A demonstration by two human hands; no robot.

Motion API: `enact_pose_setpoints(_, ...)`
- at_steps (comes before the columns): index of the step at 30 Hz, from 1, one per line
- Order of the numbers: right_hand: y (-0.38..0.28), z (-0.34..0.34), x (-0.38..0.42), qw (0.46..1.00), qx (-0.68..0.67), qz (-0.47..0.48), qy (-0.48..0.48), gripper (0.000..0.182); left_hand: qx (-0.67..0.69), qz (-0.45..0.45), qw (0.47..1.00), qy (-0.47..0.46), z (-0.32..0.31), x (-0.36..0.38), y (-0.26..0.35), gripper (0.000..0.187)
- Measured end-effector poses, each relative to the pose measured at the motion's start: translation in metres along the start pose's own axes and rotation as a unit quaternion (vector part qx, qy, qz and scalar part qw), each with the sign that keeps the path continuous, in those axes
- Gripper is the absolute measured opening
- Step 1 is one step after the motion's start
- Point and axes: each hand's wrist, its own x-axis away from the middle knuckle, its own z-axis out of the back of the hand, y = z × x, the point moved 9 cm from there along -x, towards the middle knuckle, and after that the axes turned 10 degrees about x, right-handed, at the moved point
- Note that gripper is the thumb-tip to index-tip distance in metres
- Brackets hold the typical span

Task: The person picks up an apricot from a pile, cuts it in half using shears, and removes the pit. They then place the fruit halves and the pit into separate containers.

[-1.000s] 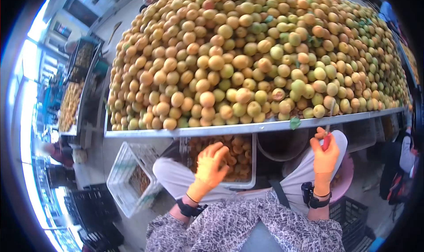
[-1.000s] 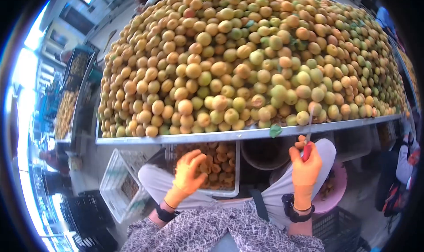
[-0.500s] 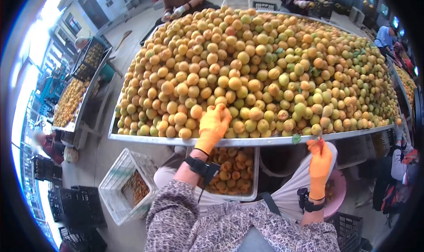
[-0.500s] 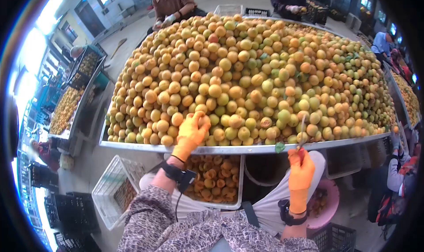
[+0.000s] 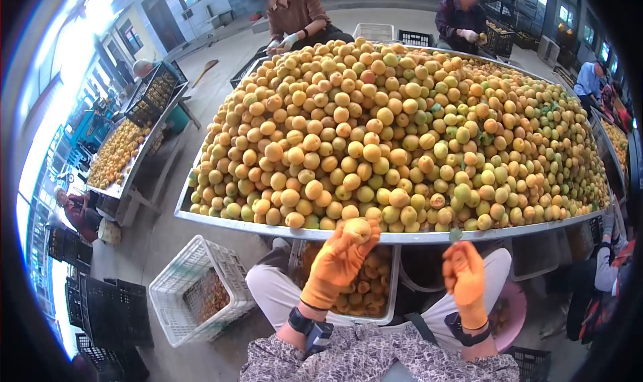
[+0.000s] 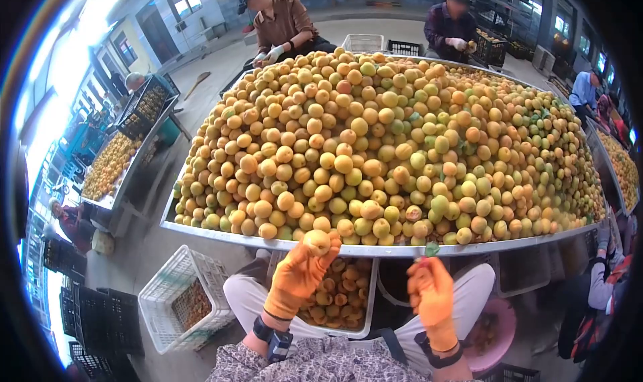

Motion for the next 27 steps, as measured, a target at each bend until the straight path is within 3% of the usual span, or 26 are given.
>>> enact_pose_setpoints(4, -0.009, -0.063, 0.034, 0.975, -0.061, -0.076, -0.198, 0.040, 0.044, 0.024, 0.998, -0.048, -0.017, 0.024, -0.026, 0.053)
enact_pose_setpoints(6, -0.011, -0.078, 0.045, 0.960, -0.095, -0.083, -0.252, 0.042, 0.040, 0.036, 0.997, -0.051, -0.019, 0.033, -0.034, 0.058)
enact_pose_setpoints(12, -0.005, -0.085, 0.051, 0.956, -0.103, -0.061, -0.267, 0.044, -0.030, 0.089, 0.994, -0.055, -0.024, 0.053, -0.059, 0.059)
enact_pose_setpoints(27, 0.024, -0.085, 0.054, 0.961, -0.090, -0.065, -0.253, 0.043, -0.081, 0.072, 0.993, -0.040, -0.033, 0.067, -0.068, 0.054)
